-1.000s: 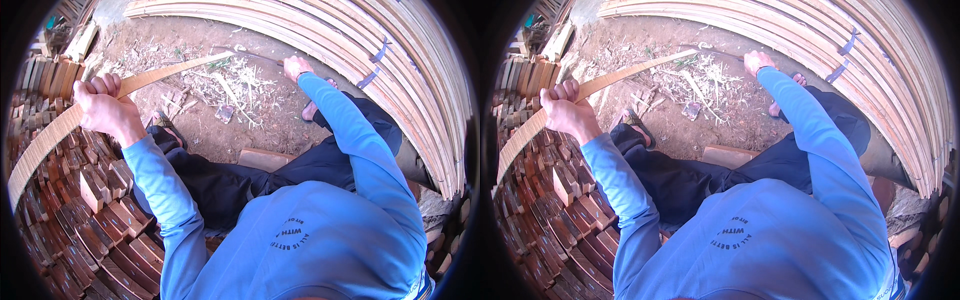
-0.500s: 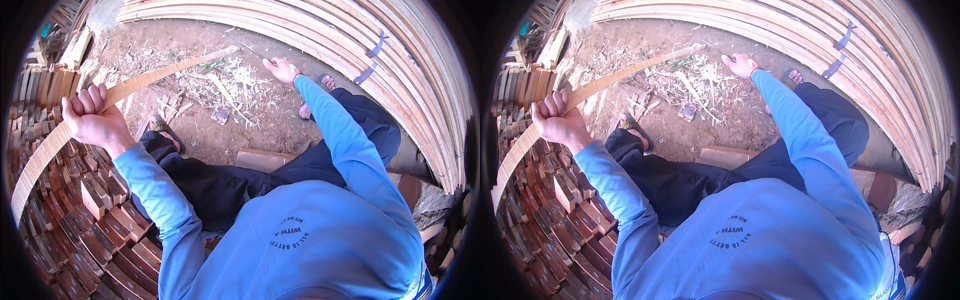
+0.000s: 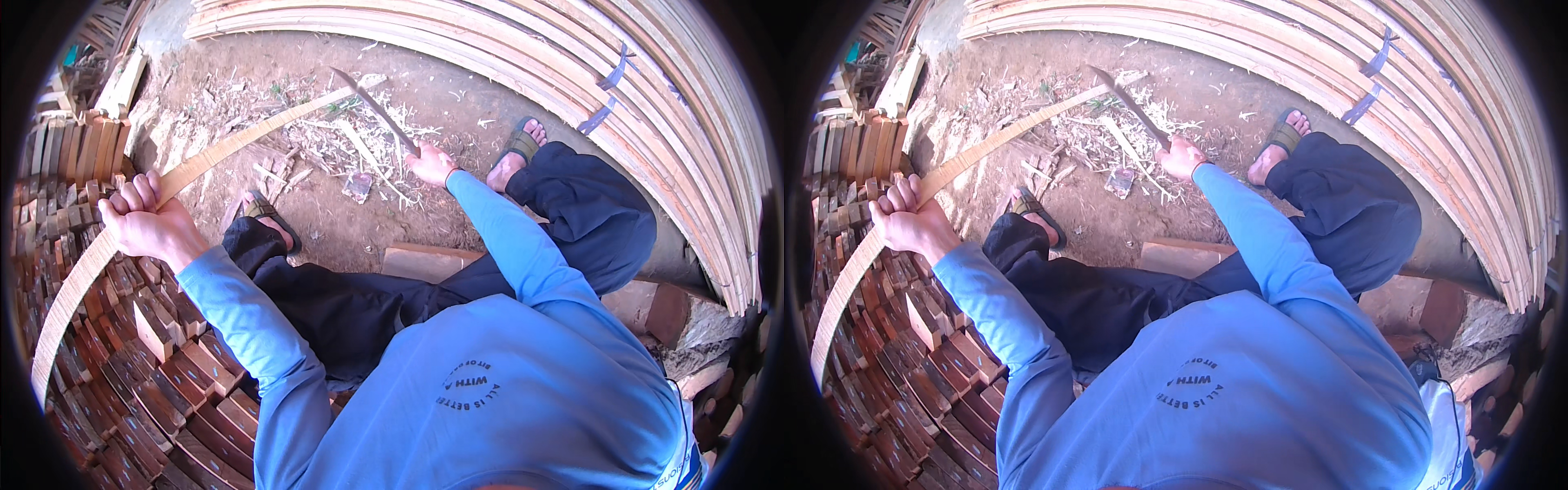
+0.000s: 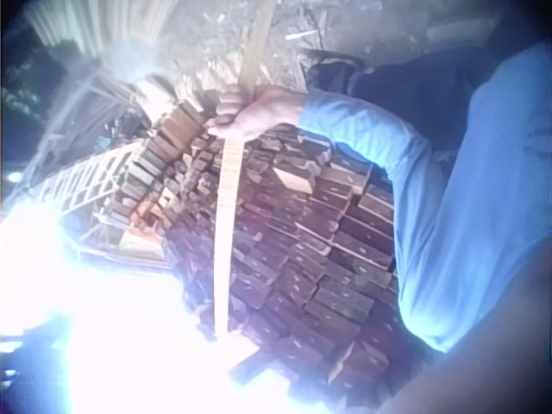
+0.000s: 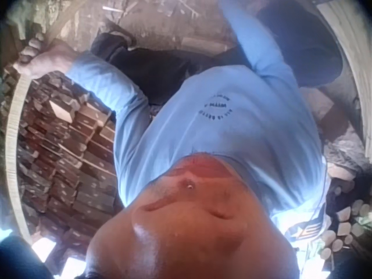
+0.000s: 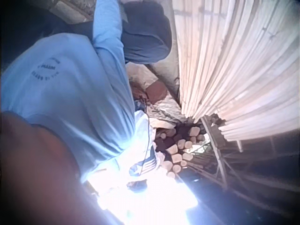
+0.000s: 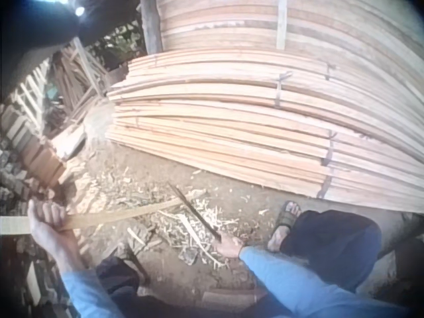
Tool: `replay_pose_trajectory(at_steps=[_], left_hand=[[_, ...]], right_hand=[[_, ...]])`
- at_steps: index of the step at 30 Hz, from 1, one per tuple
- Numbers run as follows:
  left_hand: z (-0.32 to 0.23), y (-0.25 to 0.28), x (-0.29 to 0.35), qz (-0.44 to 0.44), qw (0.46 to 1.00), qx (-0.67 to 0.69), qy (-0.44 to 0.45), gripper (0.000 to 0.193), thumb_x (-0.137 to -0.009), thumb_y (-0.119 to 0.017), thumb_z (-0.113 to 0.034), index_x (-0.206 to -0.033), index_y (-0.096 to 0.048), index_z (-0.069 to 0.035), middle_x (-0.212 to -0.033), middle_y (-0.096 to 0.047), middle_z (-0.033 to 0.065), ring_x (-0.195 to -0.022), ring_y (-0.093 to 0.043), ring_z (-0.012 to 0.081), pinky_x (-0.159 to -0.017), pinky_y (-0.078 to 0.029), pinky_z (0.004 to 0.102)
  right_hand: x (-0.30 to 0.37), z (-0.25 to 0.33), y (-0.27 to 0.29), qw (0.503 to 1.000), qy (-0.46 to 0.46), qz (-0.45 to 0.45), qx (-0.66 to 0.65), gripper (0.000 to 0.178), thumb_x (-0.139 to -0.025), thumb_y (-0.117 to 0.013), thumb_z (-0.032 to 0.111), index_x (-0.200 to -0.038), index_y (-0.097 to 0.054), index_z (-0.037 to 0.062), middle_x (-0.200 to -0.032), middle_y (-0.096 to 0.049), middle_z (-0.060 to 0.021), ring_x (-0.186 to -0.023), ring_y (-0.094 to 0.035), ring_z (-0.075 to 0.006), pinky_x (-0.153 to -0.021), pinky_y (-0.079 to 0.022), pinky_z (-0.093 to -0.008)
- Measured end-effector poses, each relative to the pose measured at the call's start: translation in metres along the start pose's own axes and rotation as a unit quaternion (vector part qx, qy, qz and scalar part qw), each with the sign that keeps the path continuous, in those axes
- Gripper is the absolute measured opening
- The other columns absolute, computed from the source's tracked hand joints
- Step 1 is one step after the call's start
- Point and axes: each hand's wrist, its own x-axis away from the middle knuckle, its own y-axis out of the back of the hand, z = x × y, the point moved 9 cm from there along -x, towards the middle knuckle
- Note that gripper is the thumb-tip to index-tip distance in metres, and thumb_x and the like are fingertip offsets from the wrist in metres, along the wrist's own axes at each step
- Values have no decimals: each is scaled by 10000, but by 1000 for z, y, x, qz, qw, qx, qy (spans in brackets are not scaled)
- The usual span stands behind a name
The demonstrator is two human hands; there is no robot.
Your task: The person uses a long blade to shave thin strips of wood from a piece of lumber while sitting on the ground.
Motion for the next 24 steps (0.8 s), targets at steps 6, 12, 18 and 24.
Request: replay_pose_trajectory(at_steps=[6, 12, 18, 24], left_hand=[[-1, 14, -4, -34, 999, -6, -12, 414, -972, -363, -172, -601, -178, -165, -552, -150, -21, -504, -116, 125, -483, -182, 295], [3, 18, -12, -31, 999, 2, -13, 413, -964, -364, -165, -608, -154, -174, -553, -141, -20, -509, -106, 126, -477, -171, 294], [3, 9, -13, 5, 1000, 21, -11, 421, -954, -384, -178, -604, -149, -174, -546, -135, -23, -505, -105, 121, -479, -167, 294], [1, -14, -5, 70, 997, 34, -6, 446, -966, -397, -193, -590, -157, -173, -534, -127, -26, -499, -100, 118, -491, -168, 296]], right_hand=[[23, 41, 23, 998, 24, -60, -12, 583, -921, -505, 561, -892, -656, -2, -805, -669, -229, -836, -674, -353, -792, -499, -453], [28, 41, 20, 992, 54, -107, 45, 645, -951, -428, 556, -926, -667, -43, -903, -686, -252, -896, -659, -417, -859, -505, -461], [10, 17, 22, 998, -65, -21, -1, 653, -960, -373, 542, -1101, -682, -16, -1082, -664, -269, -1072, -634, -391, -991, -464, -450], [14, 2, 14, 981, -115, 11, -157, 571, -955, -420, 595, -869, -563, 49, -582, -467, -23, -452, -469, -135, -400, -404, -331]])
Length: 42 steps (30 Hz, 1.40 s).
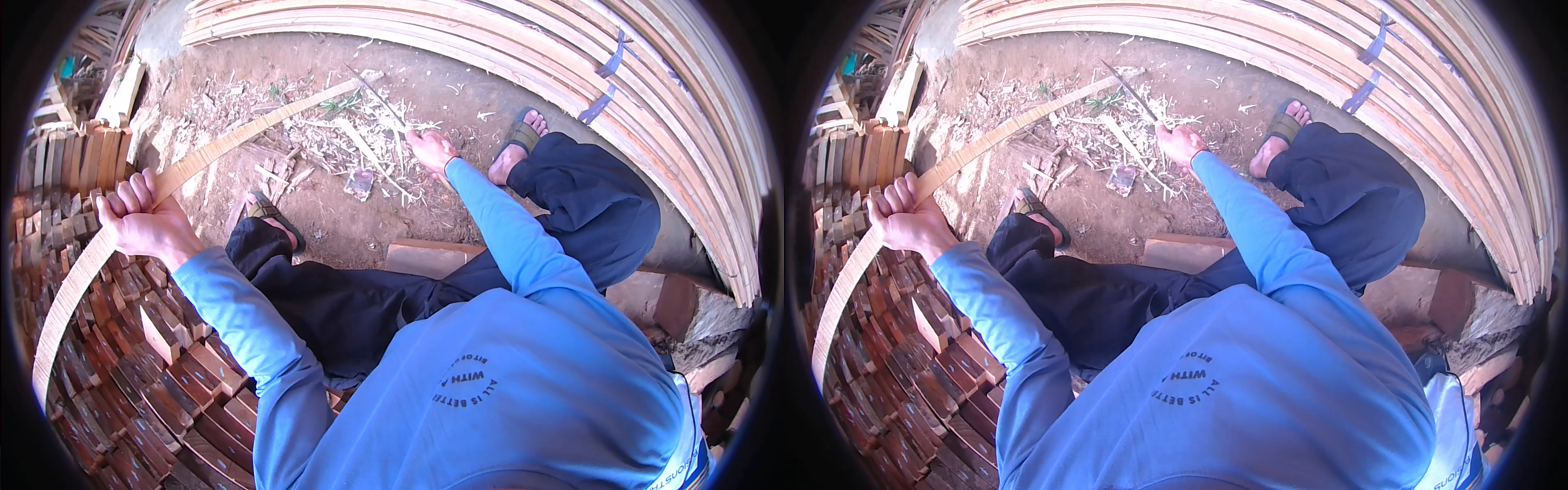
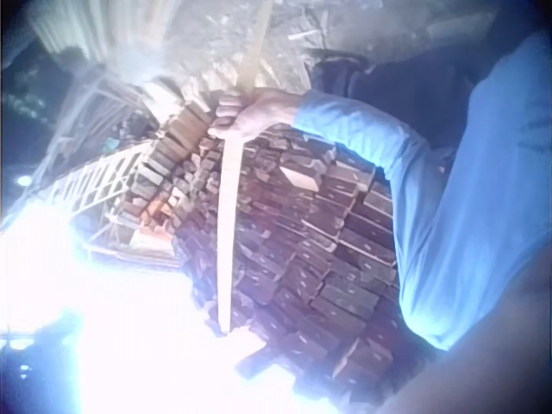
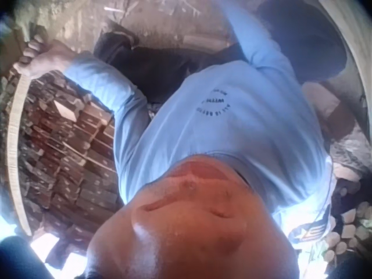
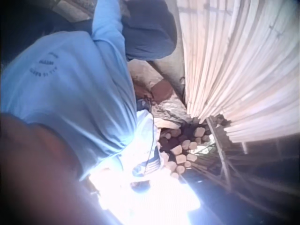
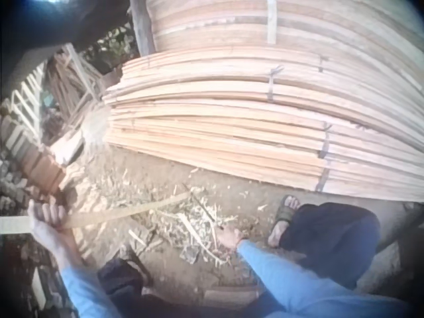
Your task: The person uses a long blade to shave thin strips of wood from a piece of lumber while sitting on the ground.
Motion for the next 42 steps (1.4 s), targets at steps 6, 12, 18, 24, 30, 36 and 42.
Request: replay_pose_trajectory(at_steps=[6, 12, 18, 24, 30, 36, 42], left_hand=[[-2, -17, 3, 64, 998, 25, 11, 467, -978, -424, -215, -593, -161, -183, -534, -120, -38, -501, -95, 115, -500, -163, 294], [-1, -10, 5, 33, 999, 26, 25, 485, -972, -463, -233, -590, -169, -185, -536, -105, -41, -511, -79, 113, -516, -178, 296], [-4, -21, 17, 81, 994, 56, 44, 493, -975, -468, -244, -575, -185, -189, -520, -120, -41, -500, -92, 109, -527, -171, 298], [-4, -30, 24, 89, 993, 63, 48, 496, -991, -446, -247, -573, -186, -186, -512, -134, -41, -499, -100, 104, -525, -170, 300], [-4, -29, 24, 78, 994, 62, 34, 474, -969, -446, -215, -577, -181, -187, -517, -120, -41, -504, -106, 110, -529, -182, 294], [-3, -27, 19, 69, 996, 45, 30, 487, -977, -451, -217, -572, -183, -184, -518, -120, -39, -505, -111, 112, -530, -178, 299], [-6, -20, 18, 67, 997, 34, 24, 502, -1001, -442, -250, -582, -175, -180, -527, -130, -37, -507, -109, 111, -521, -174, 298]], right_hand=[[-6, -29, -44, 893, -60, 267, -358, 548, -952, -403, 670, -784, -403, 148, -566, -313, 63, -406, -280, -53, -366, -267, -252], [-4, -20, -49, 852, -42, 320, -411, 605, -900, -425, 736, -793, -416, 140, -543, -316, 70, -379, -263, -48, -342, -257, -228], [45, 39, -26, 980, 96, 138, -104, 639, -939, -399, 688, -708, -452, 94, -546, -402, 16, -387, -388, -70, -339, -351, -260], [60, 64, -25, 950, 305, -30, 53, 600, -988, -394, 535, -853, -640, 5, -550, -558, -103, -488, -596, -246, -545, -514, -402], [48, 44, -22, 988, 147, 16, 50, 561, -991, -414, 484, -886, -624, -25, -666, -611, -183, -649, -611, -307, -706, -486, -457], [42, 36, -47, 967, 239, -67, 61, 635, -962, -428, 567, -938, -654, -25, -699, -656, -189, -693, -667, -322, -756, -517, -453], [38, 38, -20, 990, 133, -2, 47, 639, -955, -428, 561, -901, -646, -37, -711, -631, -232, -692, -638, -364, -735, -504, -475]])
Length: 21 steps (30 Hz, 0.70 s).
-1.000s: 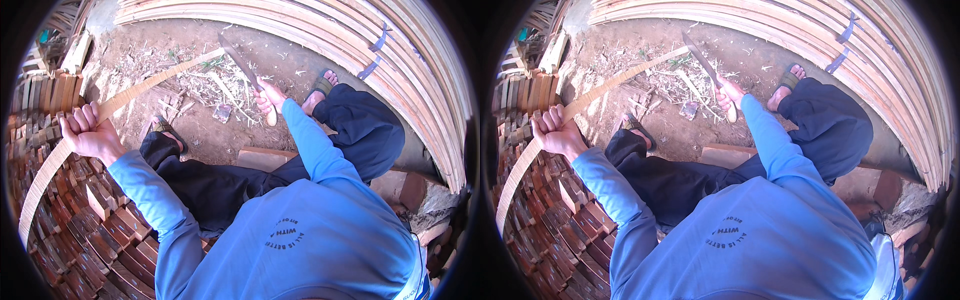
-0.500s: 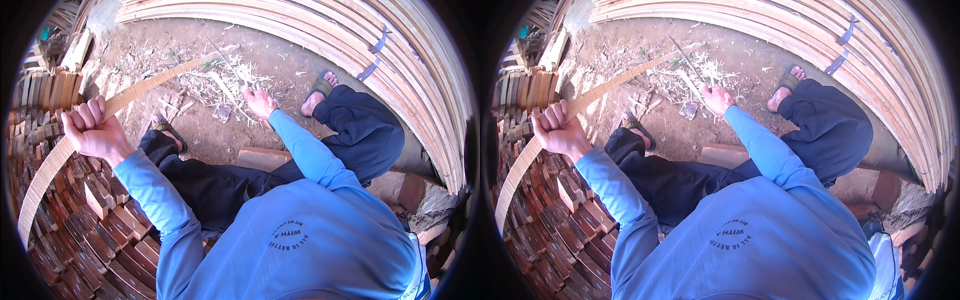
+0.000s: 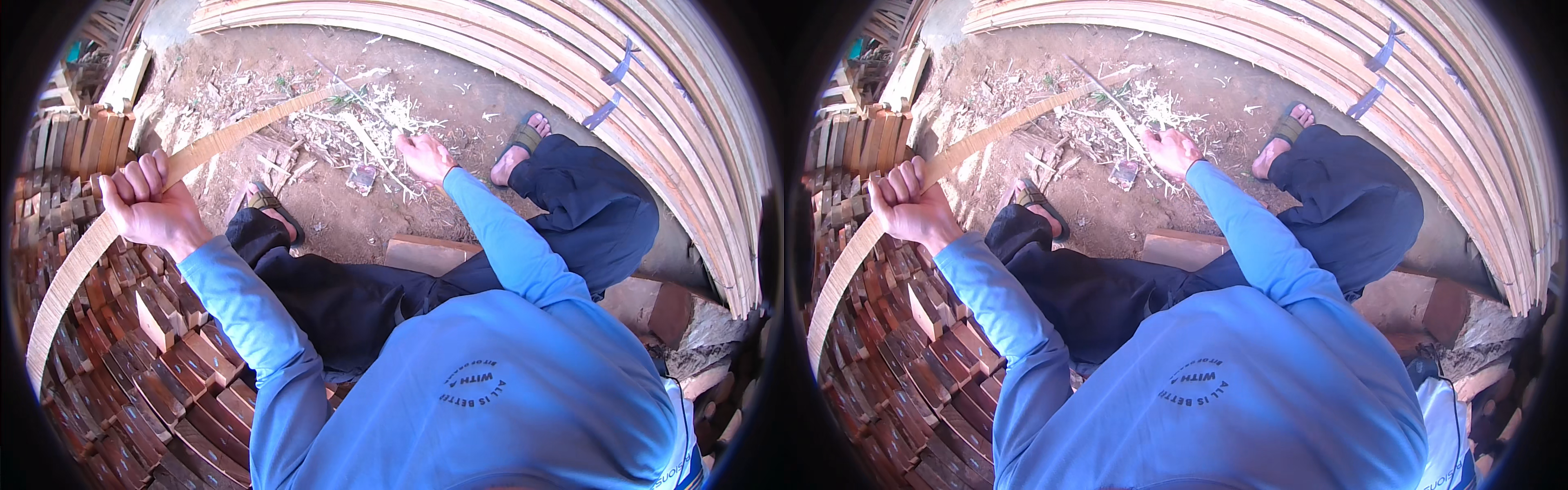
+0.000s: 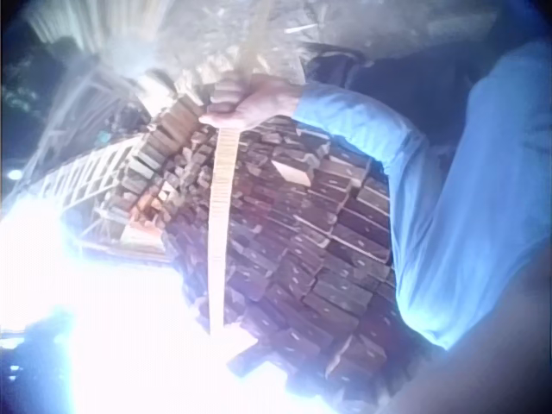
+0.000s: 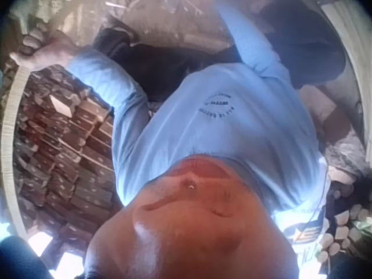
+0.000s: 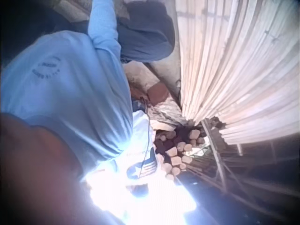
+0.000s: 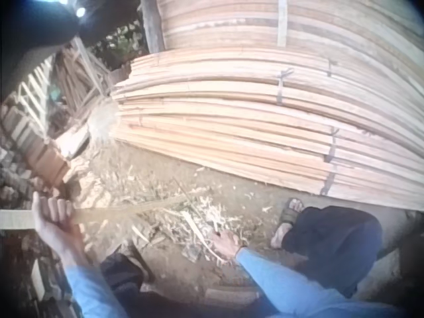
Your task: The person uses a long blade to shave thin strips of wood from a piece of lumber while sitting on the ground.
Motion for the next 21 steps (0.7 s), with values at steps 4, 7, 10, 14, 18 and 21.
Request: replay_pose_trajectory(at_steps=[4, 7, 10, 14, 18, 21], left_hand=[[1, -3, 2, -21, 1000, -1, 7, 494, -983, -438, -214, -572, -166, -183, -519, -118, -41, -507, -110, 113, -522, -181, 295], [-1, 11, 1, -37, 999, 5, -1, 494, -990, -431, -211, -575, -165, -183, -518, -119, -40, -504, -111, 112, -520, -184, 295], [0, 10, -2, -23, 1000, 17, 2, 492, -996, -432, -210, -579, -171, -182, -519, -124, -37, -505, -112, 112, -521, -186, 294], [2, 7, -3, -19, 1000, 10, 7, 481, -997, -437, -219, -597, -173, -172, -524, -137, -34, -509, -112, 110, -519, -182, 298], [0, 20, -3, -30, 1000, -10, -2, 485, -998, -443, -230, -603, -169, -169, -528, -134, -35, -515, -104, 107, -518, -175, 301], [3, 15, -4, -23, 1000, 5, 3, 486, -996, -444, -228, -600, -167, -170, -530, -131, -34, -518, -101, 109, -520, -175, 302]], right_hand=[[-18, -22, -11, 995, 59, -46, 59, 649, -954, -421, 578, -830, -634, -22, -662, -614, -199, -640, -630, -330, -652, -497, -461], [-13, -35, -8, 988, -151, 2, -9, 687, -953, -389, 617, -1034, -632, -21, -686, -617, -107, -599, -629, -203, -493, -516, -394], [-11, -30, -2, 994, -93, 32, -43, 664, -949, -415, 601, -942, -632, -26, -688, -609, -133, -579, -607, -234, -571, -531, -423], [-23, -33, -6, 993, 72, -61, 73, 661, -952, -425, 585, -775, -617, -22, -621, -566, -132, -519, -569, -221, -586, -519, -421], [-13, -26, 0, 993, -111, -35, -20, 673, -943, -432, 598, -826, -641, -32, -595, -562, -138, -623, -616, -239, -676, -525, -430], [-12, -17, 2, 993, -95, 19, -67, 672, -943, -431, 610, -822, -651, -13, -596, -561, -127, -656, -628, -218, -659, -510, -421]])
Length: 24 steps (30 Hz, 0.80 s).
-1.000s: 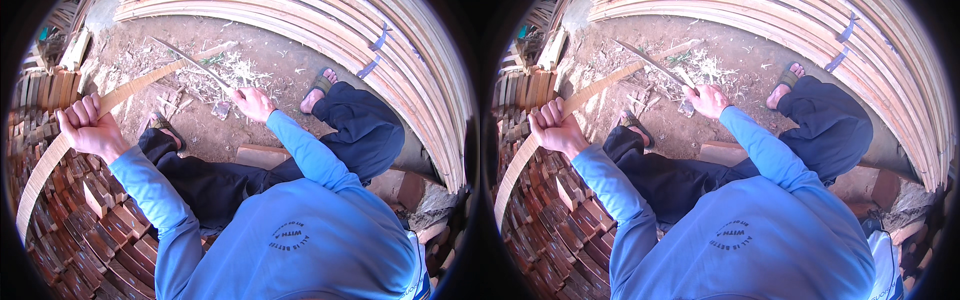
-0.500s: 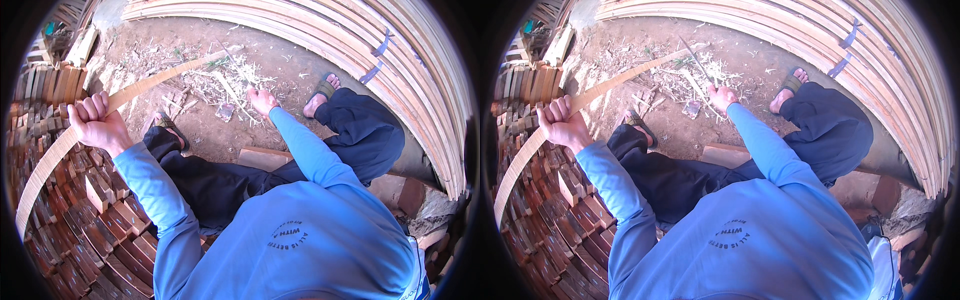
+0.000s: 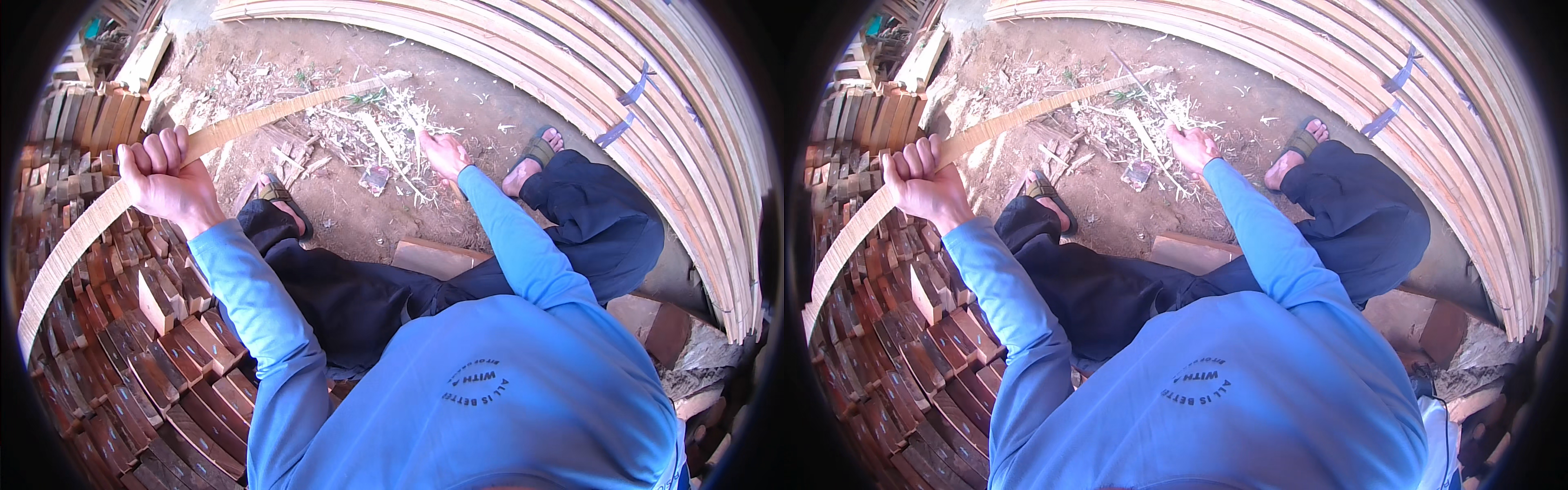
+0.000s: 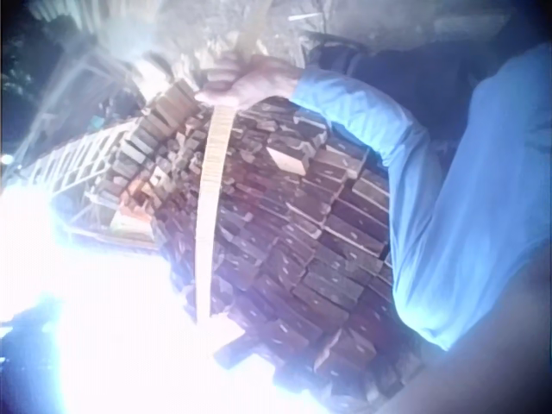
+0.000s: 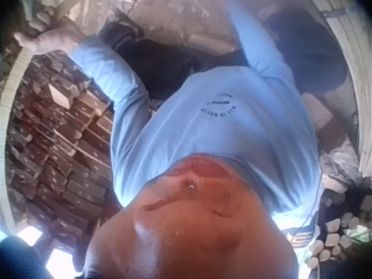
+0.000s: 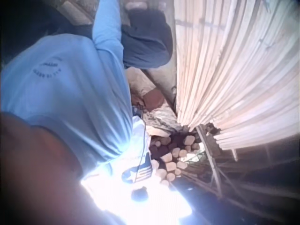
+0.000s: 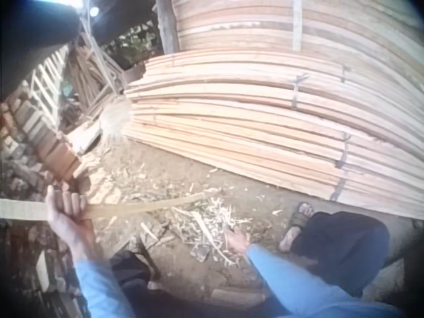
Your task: The person uses a long blade to shave thin strips of wood from a piece of lumber while sitting on the ground.
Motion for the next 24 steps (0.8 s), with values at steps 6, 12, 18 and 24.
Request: replay_pose_trajectory(at_steps=[6, 12, 18, 24], left_hand=[[-1, -8, 0, 11, 1000, -1, 3, 486, -995, -442, -223, -594, -173, -170, -530, -127, -31, -517, -99, 112, -520, -172, 306], [-1, -6, 2, 21, 1000, 3, -2, 493, -992, -456, -228, -589, -178, -172, -524, -131, -36, -505, -107, 109, -520, -177, 304], [1, -10, 0, 29, 999, 18, 13, 497, -996, -459, -227, -590, -177, -172, -523, -130, -35, -503, -105, 106, -520, -179, 302], [0, 2, 3, 15, 1000, 16, 9, 481, -1006, -436, -226, -603, -178, -172, -528, -140, -35, -508, -111, 106, -513, -183, 294]], right_hand=[[-15, -3, -18, 965, 209, -78, 138, 687, -948, -420, 627, -877, -666, -9, -710, -646, -213, -722, -648, -327, -751, -488, -458], [-7, -3, 1, 999, -28, 12, 17, 639, -941, -426, 579, -1013, -667, -9, -772, -679, -167, -722, -671, -273, -558, -529, -416], [-19, -2, -7, 967, 185, -74, 156, 595, -961, -441, 550, -853, -645, 2, -712, -612, -171, -792, -664, -270, -792, -468, -463], [-3, -4, 7, 998, -19, -30, 60, 581, -950, -431, 547, -909, -692, 29, -705, -635, -172, -587, -648, -249, -513, -509, -377]])
